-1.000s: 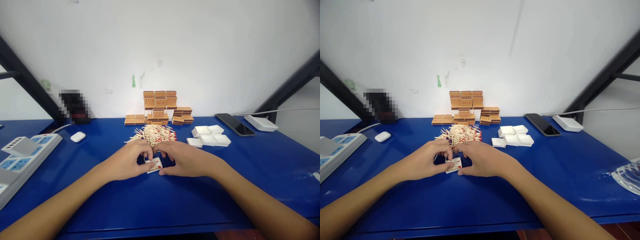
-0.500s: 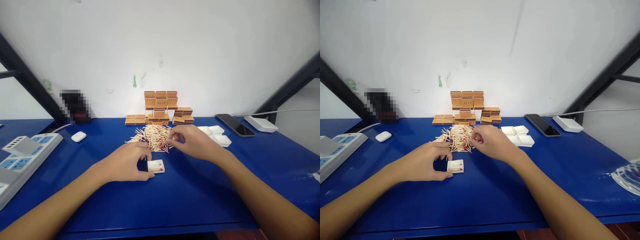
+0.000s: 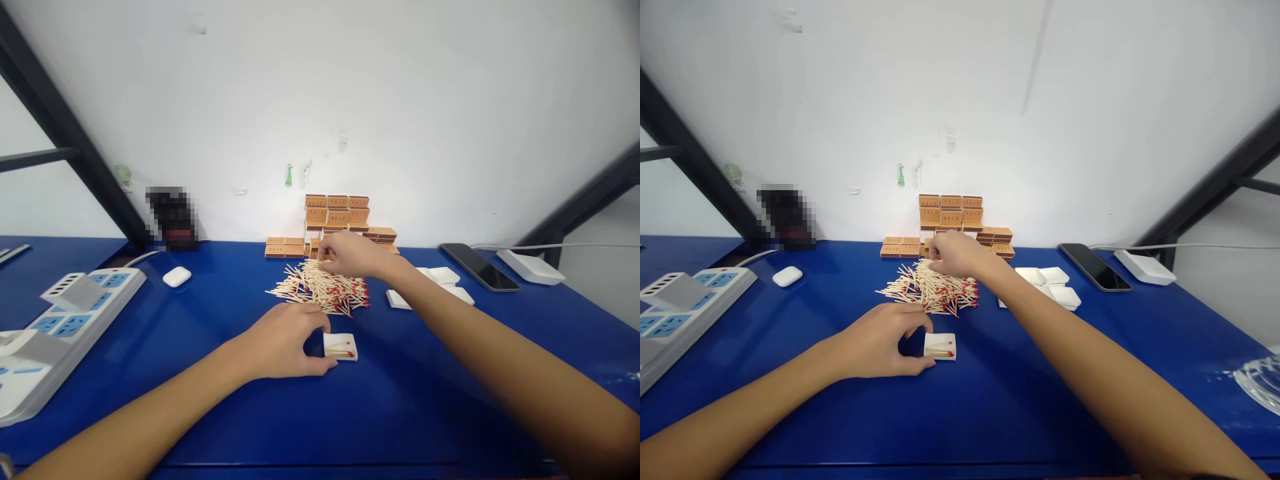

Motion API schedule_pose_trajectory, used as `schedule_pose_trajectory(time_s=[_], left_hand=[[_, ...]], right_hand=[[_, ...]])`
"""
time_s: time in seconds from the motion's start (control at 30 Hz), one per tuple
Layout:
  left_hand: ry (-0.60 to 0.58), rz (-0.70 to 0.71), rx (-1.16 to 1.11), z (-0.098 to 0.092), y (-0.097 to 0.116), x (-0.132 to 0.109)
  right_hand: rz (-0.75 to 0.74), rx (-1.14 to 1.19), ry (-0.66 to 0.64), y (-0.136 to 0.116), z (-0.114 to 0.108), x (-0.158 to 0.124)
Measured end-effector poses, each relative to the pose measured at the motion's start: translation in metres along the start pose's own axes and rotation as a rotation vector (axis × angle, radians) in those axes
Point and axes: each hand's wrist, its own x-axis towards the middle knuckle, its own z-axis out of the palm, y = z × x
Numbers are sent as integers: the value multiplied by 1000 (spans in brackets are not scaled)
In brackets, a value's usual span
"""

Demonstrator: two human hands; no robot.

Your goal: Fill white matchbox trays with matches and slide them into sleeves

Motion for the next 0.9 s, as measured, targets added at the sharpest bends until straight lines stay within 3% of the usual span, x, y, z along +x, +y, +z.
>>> schedule_pose_trajectory(time_s=[0.43, 0.7, 0.9], left_hand=[[22, 44, 61, -3, -6, -2], [35, 58, 98, -7, -14, 0], [35, 32, 64, -8, -15, 1]], right_hand=[[-37, -17, -135, -3, 8, 16], [-105, 18, -86, 5, 9, 12], [-74, 92, 6, 20, 8, 5]])
